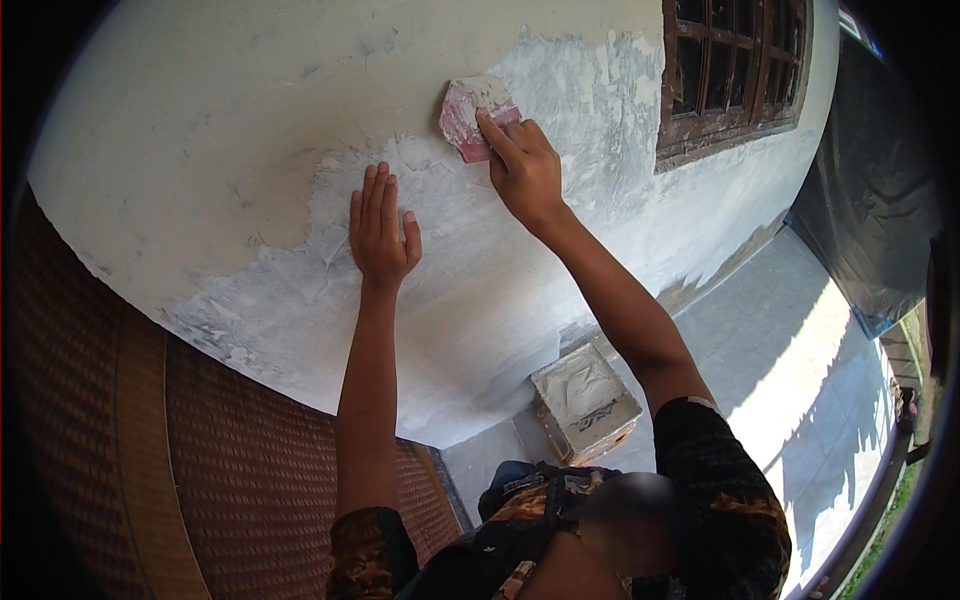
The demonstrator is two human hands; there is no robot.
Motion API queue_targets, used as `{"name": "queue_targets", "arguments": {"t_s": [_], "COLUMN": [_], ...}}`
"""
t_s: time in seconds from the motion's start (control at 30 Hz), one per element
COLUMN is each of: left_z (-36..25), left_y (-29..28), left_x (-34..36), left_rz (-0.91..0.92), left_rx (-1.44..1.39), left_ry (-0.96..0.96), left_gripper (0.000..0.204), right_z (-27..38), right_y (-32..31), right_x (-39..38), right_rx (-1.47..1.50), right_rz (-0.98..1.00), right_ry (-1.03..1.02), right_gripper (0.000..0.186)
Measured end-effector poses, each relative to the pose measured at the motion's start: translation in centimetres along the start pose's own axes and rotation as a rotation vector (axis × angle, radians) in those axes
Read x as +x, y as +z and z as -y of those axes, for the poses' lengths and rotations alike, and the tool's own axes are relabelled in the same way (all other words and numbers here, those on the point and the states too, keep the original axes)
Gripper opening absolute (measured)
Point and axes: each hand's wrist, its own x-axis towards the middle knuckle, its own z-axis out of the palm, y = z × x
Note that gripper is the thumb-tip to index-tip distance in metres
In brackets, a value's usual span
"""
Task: The person applies wall putty to an exterior wall with a putty knife, using a plastic board to hold the putty.
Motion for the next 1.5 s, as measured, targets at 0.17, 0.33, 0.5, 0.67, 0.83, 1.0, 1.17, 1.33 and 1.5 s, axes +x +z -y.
{"name": "queue_targets", "arguments": {"t_s": [0.17,0.33,0.5,0.67,0.83,1.0,1.17,1.33,1.5], "left_z": [-0.2,0.2,-0.3,-0.1,0.0,0.0,0.0,0.1,0.0], "left_y": [0.5,-0.1,0.3,0.4,0.0,0.1,0.1,-0.1,0.5], "left_x": [-0.1,-0.2,0.0,-0.1,-0.1,-0.1,-0.2,-0.1,-0.2], "left_rz": [-0.003,0.002,0.001,0.002,0.005,0.004,0.014,0.009,0.005], "left_rx": [-0.012,0.002,-0.018,-0.014,-0.008,-0.014,-0.001,-0.001,-0.013], "left_ry": [0.001,0.005,0.000,0.005,-0.002,0.000,-0.002,0.000,0.005], "left_gripper": [0.048,0.047,0.047,0.047,0.046,0.046,0.046,0.046,0.046], "right_z": [0.9,3.1,0.8,2.3,3.1,0.2,0.0,1.1,-0.8], "right_y": [1.8,-0.3,1.0,2.0,0.0,1.3,1.2,-0.6,1.0], "right_x": [-6.2,-4.7,-2.0,-7.4,-4.8,-1.7,-5.5,-3.4,-0.6], "right_rx": [-0.036,0.136,-0.021,-0.004,0.104,-0.079,-0.099,-0.040,-0.130], "right_rz": [0.140,0.096,0.038,0.098,0.115,0.048,0.111,0.083,0.050], "right_ry": [0.039,0.099,0.104,0.075,0.108,-0.035,-0.082,-0.022,-0.139], "right_gripper": [0.061,0.072,0.066,0.064,0.069,0.063,0.061,0.062,0.063]}}
